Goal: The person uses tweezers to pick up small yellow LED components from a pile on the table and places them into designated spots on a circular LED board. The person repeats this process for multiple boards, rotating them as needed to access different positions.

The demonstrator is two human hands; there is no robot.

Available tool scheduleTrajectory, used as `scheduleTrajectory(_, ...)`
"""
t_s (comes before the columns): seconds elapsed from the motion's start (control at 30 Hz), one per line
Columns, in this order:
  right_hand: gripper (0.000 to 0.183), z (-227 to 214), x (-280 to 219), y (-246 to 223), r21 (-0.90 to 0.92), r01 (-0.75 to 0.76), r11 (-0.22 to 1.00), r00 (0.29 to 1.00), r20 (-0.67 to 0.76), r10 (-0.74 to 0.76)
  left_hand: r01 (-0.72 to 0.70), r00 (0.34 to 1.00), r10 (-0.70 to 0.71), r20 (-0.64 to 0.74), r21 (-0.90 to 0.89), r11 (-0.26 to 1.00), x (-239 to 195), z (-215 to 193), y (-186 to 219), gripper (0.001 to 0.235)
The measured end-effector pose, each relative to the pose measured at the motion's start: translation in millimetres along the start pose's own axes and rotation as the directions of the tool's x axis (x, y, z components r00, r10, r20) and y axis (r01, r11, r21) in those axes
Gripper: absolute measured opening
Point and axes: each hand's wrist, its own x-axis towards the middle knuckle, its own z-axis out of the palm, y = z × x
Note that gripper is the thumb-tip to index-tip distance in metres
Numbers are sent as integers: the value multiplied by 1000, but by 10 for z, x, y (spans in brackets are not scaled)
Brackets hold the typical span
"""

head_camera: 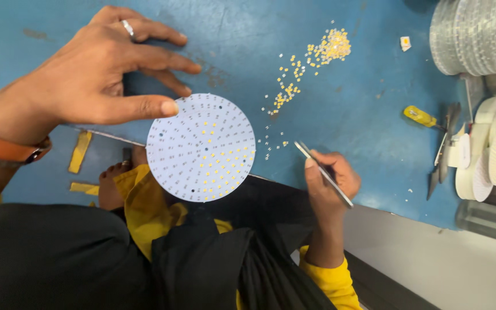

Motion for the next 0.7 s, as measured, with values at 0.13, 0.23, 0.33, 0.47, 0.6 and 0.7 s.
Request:
scheduleTrajectory(0.13, 14, 96, -31, -9, -8, 178, 984, 982, 58, -178, 9, 1000, -9, -5, -2, 1000, -50, 32, -30, 56)
scheduleTrajectory(0.23, 15, 108, -21, -54, -75, 199, 977, 979, 70, -194, 14, 1000, -14, -4, 1, 1000, -58, 45, -47, 57)
scheduleTrajectory(0.33, 15, 83, 9, -91, -75, 224, 972, 971, 97, -217, 10, 1000, -10, -2, 15, 1000, -48, 53, -53, 57)
scheduleTrajectory(0.47, 14, 69, 29, -104, -46, 248, 968, 963, 119, -241, 8, 1000, -8, 1, 19, 1000, -56, 46, -59, 57)
scheduleTrajectory(0.6, 15, 64, 16, -87, -57, 254, 965, 962, 122, -246, 14, 1000, -14, -3, 8, 1000, -53, 49, -56, 57)
scheduleTrajectory(0.7, 15, 71, 16, -81, -64, 245, 967, 966, 104, -238, 20, 1000, -20, -2, 16, 1000, -55, 46, -44, 56)
